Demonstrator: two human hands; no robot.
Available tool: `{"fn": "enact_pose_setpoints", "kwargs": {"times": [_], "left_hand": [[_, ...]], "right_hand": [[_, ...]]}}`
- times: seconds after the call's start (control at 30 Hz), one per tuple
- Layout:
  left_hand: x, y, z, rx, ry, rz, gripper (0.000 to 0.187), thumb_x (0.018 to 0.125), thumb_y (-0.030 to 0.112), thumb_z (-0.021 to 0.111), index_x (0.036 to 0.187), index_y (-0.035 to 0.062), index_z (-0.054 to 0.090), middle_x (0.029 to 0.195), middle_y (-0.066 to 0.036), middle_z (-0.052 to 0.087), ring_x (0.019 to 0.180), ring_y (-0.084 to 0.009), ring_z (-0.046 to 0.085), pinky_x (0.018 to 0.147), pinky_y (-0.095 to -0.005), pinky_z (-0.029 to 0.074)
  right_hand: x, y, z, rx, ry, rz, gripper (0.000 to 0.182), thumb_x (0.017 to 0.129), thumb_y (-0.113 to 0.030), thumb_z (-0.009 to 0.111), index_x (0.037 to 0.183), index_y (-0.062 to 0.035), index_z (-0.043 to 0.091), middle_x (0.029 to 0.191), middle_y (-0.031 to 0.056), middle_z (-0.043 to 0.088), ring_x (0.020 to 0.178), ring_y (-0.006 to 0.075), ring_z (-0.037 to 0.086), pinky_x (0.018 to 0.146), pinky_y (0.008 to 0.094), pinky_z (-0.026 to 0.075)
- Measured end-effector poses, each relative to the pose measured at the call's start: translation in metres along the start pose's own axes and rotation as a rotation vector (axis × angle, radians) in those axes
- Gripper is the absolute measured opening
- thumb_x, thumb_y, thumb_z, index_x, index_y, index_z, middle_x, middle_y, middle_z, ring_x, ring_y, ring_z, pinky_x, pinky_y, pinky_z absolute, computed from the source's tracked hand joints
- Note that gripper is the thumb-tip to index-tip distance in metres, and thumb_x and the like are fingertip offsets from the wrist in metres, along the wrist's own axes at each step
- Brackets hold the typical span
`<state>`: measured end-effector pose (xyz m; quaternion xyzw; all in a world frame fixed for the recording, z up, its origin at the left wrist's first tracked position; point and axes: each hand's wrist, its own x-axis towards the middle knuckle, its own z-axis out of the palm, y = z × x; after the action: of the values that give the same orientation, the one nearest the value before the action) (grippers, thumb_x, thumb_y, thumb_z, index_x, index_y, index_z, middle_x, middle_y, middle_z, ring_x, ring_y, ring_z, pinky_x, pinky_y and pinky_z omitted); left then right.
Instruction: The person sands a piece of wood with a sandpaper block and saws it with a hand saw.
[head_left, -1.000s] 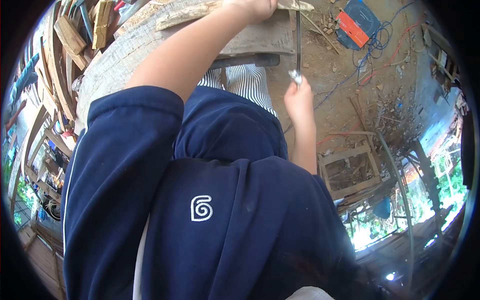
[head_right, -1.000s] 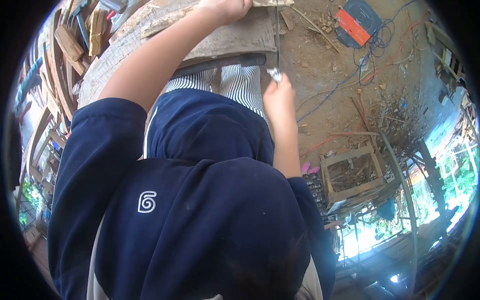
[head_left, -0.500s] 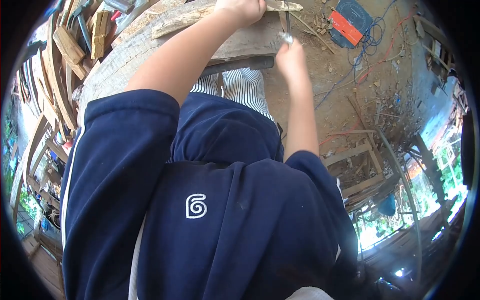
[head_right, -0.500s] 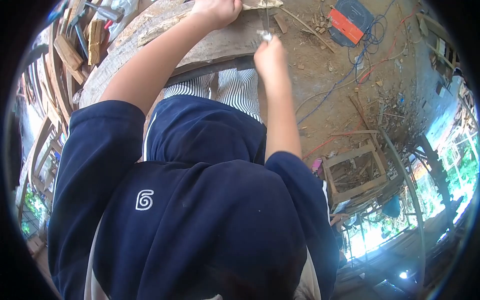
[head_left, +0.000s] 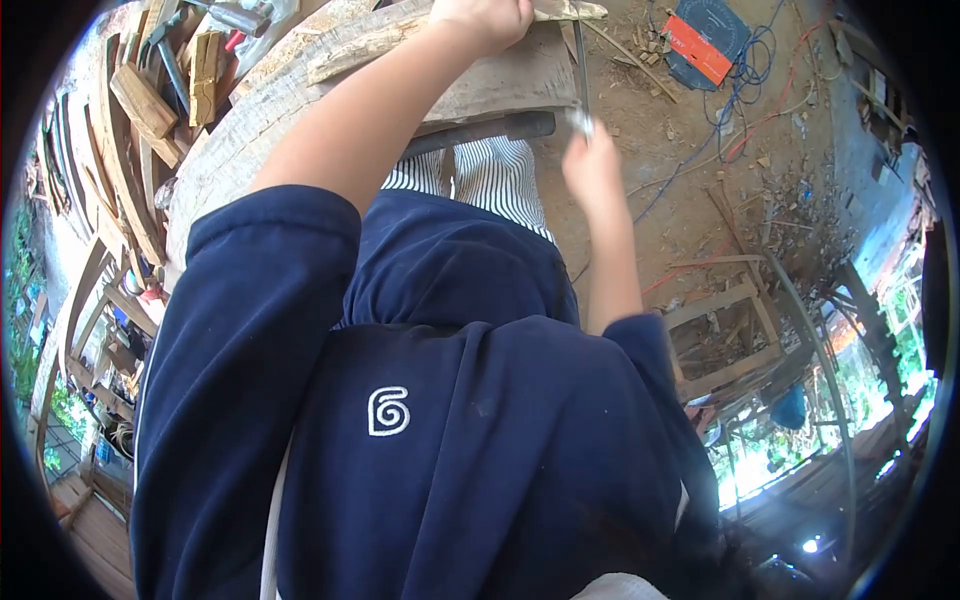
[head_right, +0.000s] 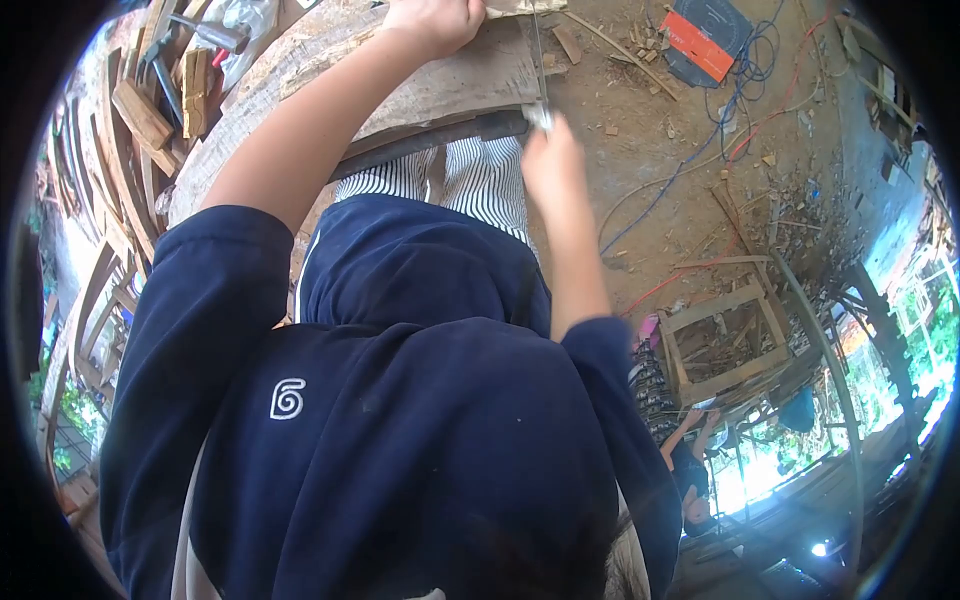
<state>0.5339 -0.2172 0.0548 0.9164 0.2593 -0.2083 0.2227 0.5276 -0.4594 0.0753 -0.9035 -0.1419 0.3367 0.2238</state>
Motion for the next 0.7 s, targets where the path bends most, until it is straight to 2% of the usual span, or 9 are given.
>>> {"fn": "enact_pose_setpoints", "kwargs": {"times": [0.1, 0.2, 0.27, 0.3, 0.37, 0.5, 0.57, 0.6, 0.7], "left_hand": [[-0.002, -0.003, 0.013, -0.035, 0.036, -0.008, 0.045, 0.099, 0.034, 0.033, 0.134, 0.0152, 0.055, 0.137, -0.012, 0.058, 0.128, -0.0344, 0.053, 0.104, -0.0635, 0.035], [0.007, -0.008, 0.021, -0.145, 0.09, 0.04, 0.047, 0.098, 0.035, 0.033, 0.133, 0.0138, 0.057, 0.132, -0.017, 0.06, 0.126, -0.0388, 0.053, 0.105, -0.0604, 0.036], [0.0, -0.002, 0.012, -0.064, 0.099, 0.021, 0.048, 0.098, 0.035, 0.033, 0.133, 0.0132, 0.057, 0.132, -0.018, 0.06, 0.124, -0.0394, 0.054, 0.105, -0.0597, 0.037], [-0.002, -0.001, 0.007, 0.01, 0.099, 0.004, 0.048, 0.098, 0.035, 0.032, 0.132, 0.0126, 0.057, 0.131, -0.019, 0.06, 0.123, -0.0399, 0.055, 0.104, -0.0589, 0.038], [-0.005, -0.001, 0.004, -0.006, 0.069, 0.001, 0.048, 0.098, 0.035, 0.032, 0.133, 0.0125, 0.057, 0.131, -0.019, 0.06, 0.124, -0.0394, 0.054, 0.104, -0.0593, 0.038], [-0.001, 0.0, 0.005, -0.006, 0.061, 0.01, 0.048, 0.098, 0.034, 0.032, 0.134, 0.0123, 0.056, 0.131, -0.02, 0.059, 0.127, -0.0388, 0.052, 0.104, -0.0598, 0.037], [-0.001, -0.001, 0.007, -0.011, 0.068, 0.014, 0.048, 0.098, 0.034, 0.032, 0.134, 0.0122, 0.055, 0.131, -0.019, 0.059, 0.128, -0.0381, 0.051, 0.105, -0.0598, 0.037], [-0.001, -0.001, 0.009, -0.026, 0.075, 0.007, 0.048, 0.098, 0.034, 0.032, 0.134, 0.0121, 0.055, 0.131, -0.019, 0.059, 0.129, -0.0375, 0.05, 0.105, -0.0598, 0.037], [0.001, -0.004, 0.013, 0.038, 0.096, 0.042, 0.047, 0.098, 0.034, 0.032, 0.134, 0.0123, 0.055, 0.133, -0.019, 0.057, 0.13, -0.0371, 0.049, 0.106, -0.06, 0.036]], "right_hand": [[-0.025, 0.005, -0.017, -0.003, -0.092, 0.105, 0.023, 0.094, -0.015, 0.05, 0.109, -0.0002, 0.06, 0.095, 0.0313, 0.066, 0.096, 0.0482, 0.064, 0.081, 0.0527, 0.052], [0.011, -0.014, 0.002, -0.046, -0.057, 0.013, 0.023, 0.094, -0.014, 0.05, 0.108, 0.002, 0.059, 0.095, 0.0317, 0.066, 0.096, 0.0488, 0.064, 0.081, 0.0539, 0.052], [0.016, -0.018, 0.01, -0.048, -0.046, 0.023, 0.023, 0.095, -0.014, 0.051, 0.106, 0.0045, 0.058, 0.094, 0.0322, 0.066, 0.094, 0.0489, 0.064, 0.08, 0.0537, 0.052], [0.014, -0.012, -0.001, 0.0, -0.062, 0.074, 0.022, 0.095, -0.015, 0.05, 0.106, 0.003, 0.059, 0.094, 0.0313, 0.066, 0.094, 0.0482, 0.065, 0.079, 0.0533, 0.052], [-0.008, -0.007, -0.011, 0.04, -0.069, 0.1, 0.024, 0.093, -0.011, 0.05, 0.109, 0.0028, 0.06, 0.094, 0.0288, 0.066, 0.092, 0.0437, 0.066, 0.079, 0.047, 0.052], [-0.016, 0.006, -0.002, 0.02, -0.024, 0.048, 0.025, 0.095, -0.013, 0.048, 0.111, 0.0028, 0.06, 0.096, 0.0285, 0.067, 0.092, 0.0439, 0.066, 0.079, 0.0456, 0.052], [0.032, -0.01, 0.0, 0.091, -0.033, 0.038, 0.023, 0.095, -0.016, 0.048, 0.107, 0.0001, 0.06, 0.095, 0.029, 0.067, 0.095, 0.0469, 0.065, 0.081, 0.0519, 0.052], [0.051, -0.016, 0.008, 0.062, -0.006, 0.038, 0.024, 0.095, -0.016, 0.048, 0.109, 0.0, 0.06, 0.095, 0.0289, 0.067, 0.096, 0.0472, 0.065, 0.082, 0.0523, 0.052], [0.038, -0.033, 0.006, 0.034, 0.021, 0.046, 0.025, 0.095, -0.016, 0.048, 0.112, -0.0003, 0.059, 0.096, 0.0288, 0.067, 0.097, 0.0474, 0.064, 0.083, 0.0528, 0.052]]}}
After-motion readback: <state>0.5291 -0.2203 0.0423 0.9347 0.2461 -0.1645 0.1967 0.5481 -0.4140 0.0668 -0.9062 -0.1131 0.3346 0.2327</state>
